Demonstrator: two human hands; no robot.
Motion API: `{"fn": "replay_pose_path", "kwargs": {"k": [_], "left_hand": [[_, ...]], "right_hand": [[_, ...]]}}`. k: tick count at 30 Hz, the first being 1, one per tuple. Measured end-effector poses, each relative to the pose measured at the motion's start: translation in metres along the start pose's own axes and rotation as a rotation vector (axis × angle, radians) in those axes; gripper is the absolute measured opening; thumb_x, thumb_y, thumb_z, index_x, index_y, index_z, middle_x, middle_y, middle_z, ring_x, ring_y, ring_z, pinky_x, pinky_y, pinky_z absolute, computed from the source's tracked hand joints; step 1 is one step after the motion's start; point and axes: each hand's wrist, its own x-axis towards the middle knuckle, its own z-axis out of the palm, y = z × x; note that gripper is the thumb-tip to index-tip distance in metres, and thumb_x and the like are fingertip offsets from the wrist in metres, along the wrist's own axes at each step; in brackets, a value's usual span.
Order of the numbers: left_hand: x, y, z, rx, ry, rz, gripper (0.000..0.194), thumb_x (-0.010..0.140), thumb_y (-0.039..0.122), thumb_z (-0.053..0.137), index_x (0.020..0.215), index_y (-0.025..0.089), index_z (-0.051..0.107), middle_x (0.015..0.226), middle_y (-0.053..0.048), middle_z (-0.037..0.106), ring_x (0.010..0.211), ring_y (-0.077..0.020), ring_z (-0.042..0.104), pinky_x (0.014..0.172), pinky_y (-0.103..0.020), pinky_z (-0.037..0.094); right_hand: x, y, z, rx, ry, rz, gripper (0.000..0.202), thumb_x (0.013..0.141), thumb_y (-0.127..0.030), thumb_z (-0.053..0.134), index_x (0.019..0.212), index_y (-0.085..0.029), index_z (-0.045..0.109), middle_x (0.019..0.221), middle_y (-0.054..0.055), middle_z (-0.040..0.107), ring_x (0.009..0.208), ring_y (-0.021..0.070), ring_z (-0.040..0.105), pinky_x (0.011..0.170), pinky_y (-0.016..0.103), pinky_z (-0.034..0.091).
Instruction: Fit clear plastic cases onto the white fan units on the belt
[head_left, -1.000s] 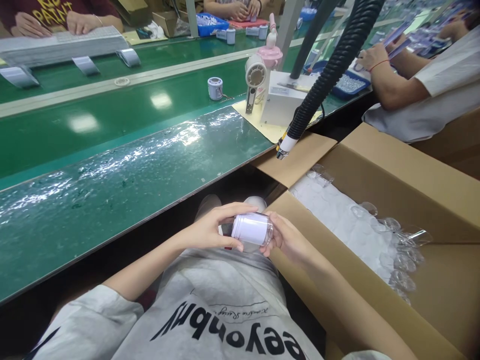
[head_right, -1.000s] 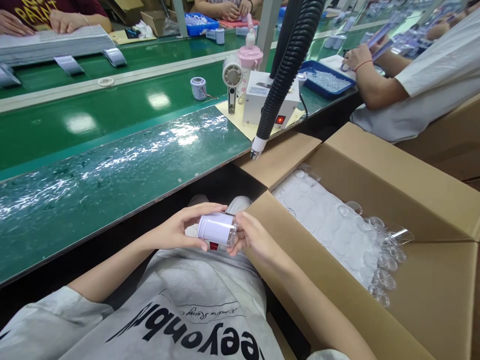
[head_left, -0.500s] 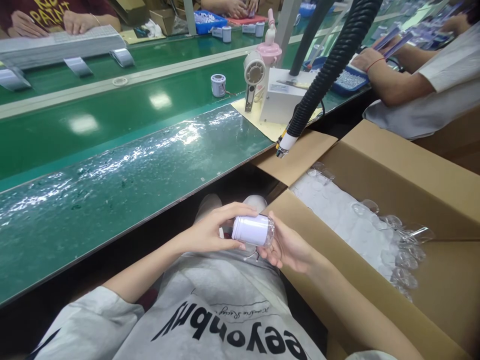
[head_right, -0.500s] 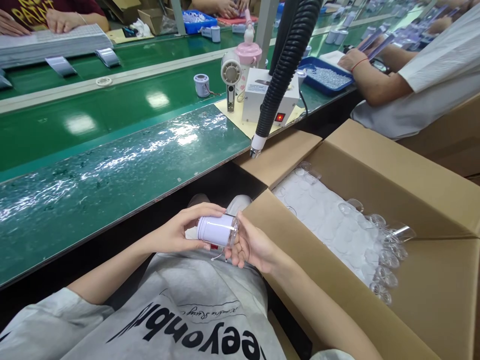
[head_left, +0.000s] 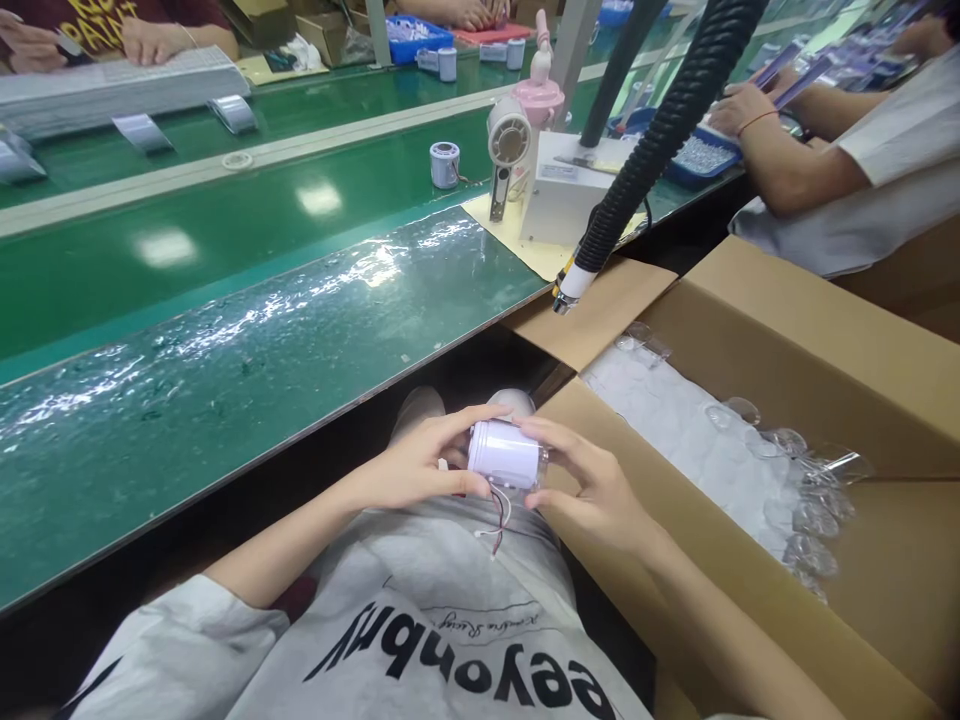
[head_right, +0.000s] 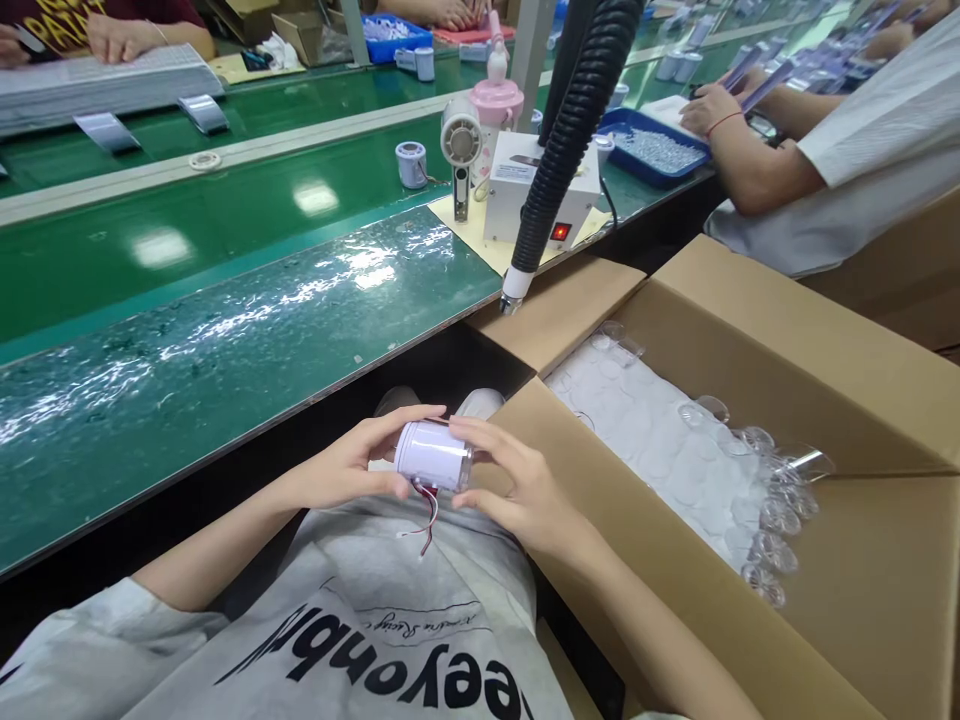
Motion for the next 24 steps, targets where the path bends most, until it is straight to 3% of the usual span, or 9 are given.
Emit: {"fn": "replay_pose_path", "kwargs": {"k": [4, 8, 12, 16, 20, 22, 24], "left_hand": [[0.0, -0.003, -0.001, -0.088, -0.056, 0.037, 0.071, 0.077, 0.023, 0.076, 0.142, 0.031, 0.048, 0.141, -0.01, 0.052, 0.123, -0.0262, 0.057, 0.101, -0.039, 0.049], [-0.001, -0.007, 0.003, -0.192, -0.055, -0.014, 0.075, 0.078, 0.018, 0.075, 0.145, 0.032, 0.044, 0.143, -0.009, 0.052, 0.124, -0.026, 0.058, 0.105, -0.042, 0.047], [-0.002, -0.011, 0.005, -0.248, -0.084, -0.057, 0.08, 0.078, 0.018, 0.076, 0.148, 0.031, 0.039, 0.137, -0.01, 0.059, 0.112, -0.025, 0.065, 0.097, -0.04, 0.053], [-0.002, -0.014, 0.005, -0.279, -0.091, 0.005, 0.08, 0.076, 0.016, 0.077, 0.146, 0.032, 0.042, 0.145, -0.012, 0.051, 0.119, -0.0277, 0.062, 0.099, -0.039, 0.052], [-0.001, -0.012, 0.005, -0.217, -0.086, 0.113, 0.086, 0.072, 0.011, 0.079, 0.146, 0.033, 0.041, 0.144, -0.012, 0.052, 0.126, -0.029, 0.057, 0.102, -0.039, 0.05], [-0.001, -0.01, 0.005, -0.179, -0.069, 0.165, 0.081, 0.072, 0.01, 0.079, 0.143, 0.032, 0.045, 0.142, -0.012, 0.054, 0.127, -0.0294, 0.056, 0.103, -0.039, 0.05], [0.0, -0.009, 0.007, -0.139, -0.042, 0.195, 0.074, 0.071, 0.011, 0.079, 0.137, 0.029, 0.051, 0.141, -0.012, 0.054, 0.129, -0.0302, 0.054, 0.103, -0.04, 0.049]], "right_hand": [[0.0, -0.003, 0.003, 0.427, -0.012, 0.269, 0.049, 0.088, -0.038, 0.071, 0.135, -0.037, 0.054, 0.133, 0.004, 0.061, 0.111, 0.0245, 0.065, 0.091, 0.037, 0.058], [-0.003, -0.006, 0.005, 0.407, 0.015, 0.343, 0.051, 0.082, -0.028, 0.079, 0.128, -0.039, 0.062, 0.123, 0.0, 0.068, 0.096, 0.0204, 0.07, 0.086, 0.033, 0.06], [-0.005, -0.008, 0.006, 0.247, 0.047, 0.305, 0.047, 0.084, -0.016, 0.072, 0.126, -0.037, 0.065, 0.113, -0.001, 0.071, 0.08, 0.0165, 0.071, 0.08, 0.032, 0.062], [-0.004, -0.009, 0.006, 0.118, 0.077, 0.162, 0.052, 0.081, -0.02, 0.078, 0.128, -0.038, 0.064, 0.131, -0.001, 0.063, 0.1, 0.0214, 0.069, 0.086, 0.033, 0.061], [-0.003, -0.02, 0.006, 0.098, 0.077, 0.065, 0.069, 0.077, -0.023, 0.083, 0.137, -0.04, 0.053, 0.131, 0.0, 0.063, 0.111, 0.0225, 0.065, 0.095, 0.036, 0.058], [-0.002, -0.021, -0.003, 0.116, 0.044, 0.047, 0.074, 0.076, -0.027, 0.084, 0.139, -0.041, 0.048, 0.134, 0.001, 0.06, 0.114, 0.0233, 0.063, 0.098, 0.039, 0.056], [0.0, -0.007, -0.027, 0.085, 0.023, 0.093, 0.072, 0.078, -0.04, 0.081, 0.14, -0.038, 0.046, 0.14, 0.004, 0.054, 0.112, 0.0253, 0.064, 0.097, 0.042, 0.056]]}}
